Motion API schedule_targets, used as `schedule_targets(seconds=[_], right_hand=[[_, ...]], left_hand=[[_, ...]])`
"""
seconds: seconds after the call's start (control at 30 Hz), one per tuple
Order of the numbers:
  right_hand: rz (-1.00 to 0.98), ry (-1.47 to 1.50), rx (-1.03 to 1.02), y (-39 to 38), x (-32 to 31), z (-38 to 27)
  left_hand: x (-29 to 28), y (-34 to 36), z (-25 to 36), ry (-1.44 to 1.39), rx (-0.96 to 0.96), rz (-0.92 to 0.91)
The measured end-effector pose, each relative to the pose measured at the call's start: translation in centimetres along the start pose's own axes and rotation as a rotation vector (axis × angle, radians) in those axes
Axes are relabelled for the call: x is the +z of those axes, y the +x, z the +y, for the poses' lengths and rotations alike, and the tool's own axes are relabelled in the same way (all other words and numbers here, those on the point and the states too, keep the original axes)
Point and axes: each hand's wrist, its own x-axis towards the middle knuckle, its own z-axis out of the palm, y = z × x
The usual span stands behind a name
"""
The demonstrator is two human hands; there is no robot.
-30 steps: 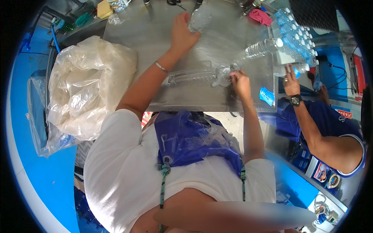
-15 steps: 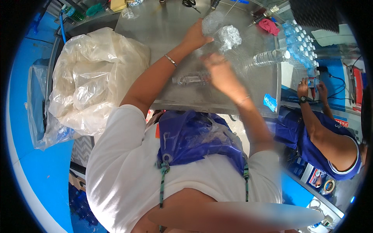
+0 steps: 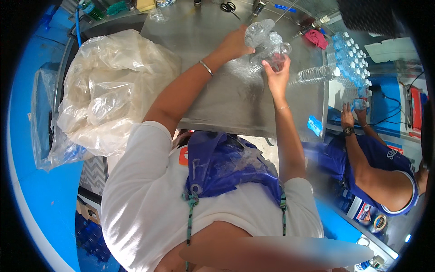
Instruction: The person repeatedly picks up empty plastic bottles from a metal table, screws on white caps, and places the capped bottles into a large plastic bag. The person also handles a red and white striped cloth at the end.
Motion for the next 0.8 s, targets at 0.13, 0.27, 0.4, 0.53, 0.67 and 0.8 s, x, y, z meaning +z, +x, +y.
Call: schedule_targets(seconds=[0.13,0.27,0.4,0.53,0.67,0.8], right_hand=[[-0.051,-0.106,-0.002,2.9,3.0,-0.4],[-0.079,-0.121,0.030,4.4,4.2,-1.0],[-0.004,-0.234,-0.198,5.4,3.6,-2.5],[-0.130,-0.285,-0.200,7.7,2.5,-4.9],[-0.066,-0.316,-0.212,9.2,1.7,-6.7],[-0.070,-0.318,-0.251,9.2,1.5,-7.1]], left_hand=[[-0.5,-1.6,-2.0,-0.178,0.025,0.087],[-2.3,-5.0,-4.5,-0.218,-0.144,0.221],[-4.6,-8.0,-6.2,-0.084,-0.167,0.322],[-5.6,-9.1,-6.7,0.080,-0.096,0.352],[-5.4,-9.1,-6.9,-0.060,-0.102,0.321],[-5.4,-9.2,-6.7,-0.183,-0.050,0.278]])
